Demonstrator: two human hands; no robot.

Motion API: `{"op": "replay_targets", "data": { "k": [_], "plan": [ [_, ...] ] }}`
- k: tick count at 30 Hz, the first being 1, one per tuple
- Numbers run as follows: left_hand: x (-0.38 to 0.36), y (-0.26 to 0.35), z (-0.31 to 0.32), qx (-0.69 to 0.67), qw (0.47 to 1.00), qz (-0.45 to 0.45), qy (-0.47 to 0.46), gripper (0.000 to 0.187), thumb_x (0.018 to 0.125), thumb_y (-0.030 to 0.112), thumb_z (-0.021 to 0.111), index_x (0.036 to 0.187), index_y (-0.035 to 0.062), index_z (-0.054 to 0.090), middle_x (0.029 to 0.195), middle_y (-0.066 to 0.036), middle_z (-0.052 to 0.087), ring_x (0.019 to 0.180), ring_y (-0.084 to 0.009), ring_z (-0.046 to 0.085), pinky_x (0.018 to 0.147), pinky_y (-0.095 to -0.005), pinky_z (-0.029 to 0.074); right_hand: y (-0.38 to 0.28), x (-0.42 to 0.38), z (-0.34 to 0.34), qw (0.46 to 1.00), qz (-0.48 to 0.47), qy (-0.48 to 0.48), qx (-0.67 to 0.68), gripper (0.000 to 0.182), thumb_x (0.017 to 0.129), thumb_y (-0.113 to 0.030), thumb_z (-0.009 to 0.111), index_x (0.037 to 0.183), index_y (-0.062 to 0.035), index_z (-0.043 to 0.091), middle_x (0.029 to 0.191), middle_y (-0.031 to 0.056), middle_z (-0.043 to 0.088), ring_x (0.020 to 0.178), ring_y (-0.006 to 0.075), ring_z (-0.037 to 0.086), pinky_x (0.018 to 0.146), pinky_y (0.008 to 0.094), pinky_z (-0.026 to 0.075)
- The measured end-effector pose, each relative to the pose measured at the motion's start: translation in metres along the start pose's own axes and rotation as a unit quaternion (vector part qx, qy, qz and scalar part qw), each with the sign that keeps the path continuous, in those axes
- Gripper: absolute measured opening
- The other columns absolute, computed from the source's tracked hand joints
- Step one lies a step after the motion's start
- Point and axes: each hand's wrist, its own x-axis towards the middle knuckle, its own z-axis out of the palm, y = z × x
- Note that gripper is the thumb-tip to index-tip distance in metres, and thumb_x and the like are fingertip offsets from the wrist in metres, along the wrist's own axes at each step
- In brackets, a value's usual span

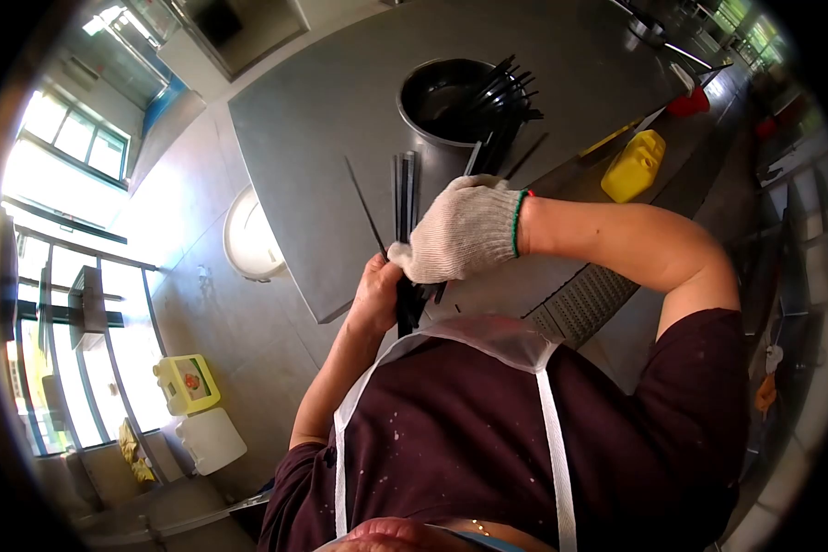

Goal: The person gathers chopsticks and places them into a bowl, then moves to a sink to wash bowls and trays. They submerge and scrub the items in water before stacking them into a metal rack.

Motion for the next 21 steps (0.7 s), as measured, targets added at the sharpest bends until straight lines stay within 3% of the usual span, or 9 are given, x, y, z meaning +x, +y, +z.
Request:
{"op": "replay_targets", "data": {
  "k": [3, 5, 7, 9, 11, 13, 17, 20, 21],
  "plan": [
    [-0.001, 0.014, -0.002, -0.046, 0.997, 0.027, 0.063, 0.02, 0.094, 0.021, 0.051, 0.097, 0.0025, 0.055, 0.071, -0.005, 0.059, 0.058, -0.0145, 0.059, 0.055, -0.026, 0.052, 0.009, -0.018, -0.008, 0.992, -0.018, -0.059, -0.113, 0.012, 0.075, -0.021, 0.058, 0.078, -0.0104, 0.053, 0.061, 0.0019, 0.054, 0.055, 0.0205, 0.06, 0.037, 0.04, 0.043],
    [-0.003, 0.015, -0.027, -0.014, 0.999, 0.039, 0.025, 0.024, 0.096, 0.024, 0.048, 0.102, 0.002, 0.054, 0.069, -0.005, 0.059, 0.052, -0.0124, 0.054, 0.051, -0.0239, 0.047, 0.018, -0.028, -0.028, 0.985, 0.066, -0.142, -0.071, 0.012, 0.081, -0.021, 0.054, 0.091, -0.0184, 0.06, 0.064, 0.0011, 0.055, 0.054, 0.0179, 0.058, 0.038, 0.0369, 0.042],
    [-0.006, 0.015, -0.038, -0.009, 0.998, 0.061, 0.019, 0.027, 0.097, 0.026, 0.045, 0.103, 0.0016, 0.054, 0.069, -0.005, 0.06, 0.049, -0.0112, 0.049, 0.048, -0.0232, 0.042, 0.035, -0.051, -0.03, 0.977, 0.162, -0.094, -0.105, 0.013, 0.08, -0.022, 0.056, 0.091, -0.0202, 0.062, 0.073, 0.0028, 0.057, 0.061, 0.0189, 0.059, 0.046, 0.0361, 0.046],
    [-0.007, 0.014, -0.041, -0.004, 0.997, 0.078, 0.01, 0.03, 0.098, 0.029, 0.043, 0.105, 0.0016, 0.054, 0.069, -0.006, 0.061, 0.045, -0.0105, 0.044, 0.045, -0.0232, 0.037, 0.057, -0.066, -0.038, 0.95, 0.273, -0.075, -0.133, 0.017, 0.08, -0.021, 0.055, 0.096, -0.019, 0.062, 0.084, 0.0036, 0.059, 0.069, 0.023, 0.061, 0.058, 0.0355, 0.05],
    [-0.005, 0.011, -0.038, -0.002, 0.996, 0.093, 0.0, 0.034, 0.098, 0.033, 0.041, 0.107, 0.0021, 0.053, 0.069, -0.005, 0.061, 0.041, -0.0101, 0.038, 0.041, -0.0238, 0.033, 0.089, -0.074, -0.039, 0.905, 0.365, -0.066, -0.209, 0.01, 0.083, -0.02, 0.052, 0.089, -0.015, 0.059, 0.083, 0.0071, 0.061, 0.074, 0.0277, 0.064, 0.063, 0.0379, 0.053],
    [-0.004, 0.01, -0.037, 0.01, 0.995, 0.094, -0.012, 0.035, 0.098, 0.032, 0.041, 0.112, 0.0022, 0.051, 0.068, -0.006, 0.06, 0.041, -0.0104, 0.039, 0.041, -0.024, 0.033, 0.121, -0.076, -0.046, 0.849, 0.453, -0.171, -0.211, 0.013, 0.083, -0.019, 0.051, 0.092, -0.0124, 0.058, 0.092, 0.0092, 0.063, 0.082, 0.0308, 0.064, 0.066, 0.0418, 0.053],
    [-0.01, 0.013, -0.028, -0.008, 0.995, 0.098, -0.028, 0.027, 0.098, 0.029, 0.043, 0.108, 0.0047, 0.049, 0.067, -0.008, 0.06, 0.041, -0.0109, 0.04, 0.041, -0.0241, 0.033, 0.165, -0.065, -0.019, 0.822, 0.424, -0.297, -0.238, 0.019, 0.081, -0.014, 0.05, 0.092, -0.0097, 0.065, 0.096, 0.0099, 0.066, 0.086, 0.0319, 0.066, 0.067, 0.0455, 0.054],
    [-0.012, 0.008, -0.025, 0.008, 0.993, 0.115, 0.008, 0.016, 0.096, 0.024, 0.048, 0.089, 0.0099, 0.044, 0.067, -0.01, 0.061, 0.04, -0.0113, 0.041, 0.038, -0.0228, 0.032, 0.19, -0.053, 0.034, 0.842, 0.407, -0.304, -0.182, 0.023, 0.078, -0.01, 0.051, 0.093, -0.0107, 0.068, 0.097, 0.0104, 0.067, 0.089, 0.0316, 0.066, 0.066, 0.0471, 0.054],
    [-0.013, 0.006, -0.025, 0.012, 0.992, 0.124, 0.018, 0.014, 0.096, 0.022, 0.048, 0.091, 0.0098, 0.046, 0.068, -0.01, 0.061, 0.041, -0.0119, 0.043, 0.037, -0.0232, 0.032, 0.19, -0.043, 0.049, 0.854, 0.387, -0.297, -0.178, 0.022, 0.078, -0.008, 0.052, 0.094, -0.0091, 0.068, 0.097, 0.0102, 0.067, 0.09, 0.0319, 0.066, 0.066, 0.049, 0.054]
  ]
}}
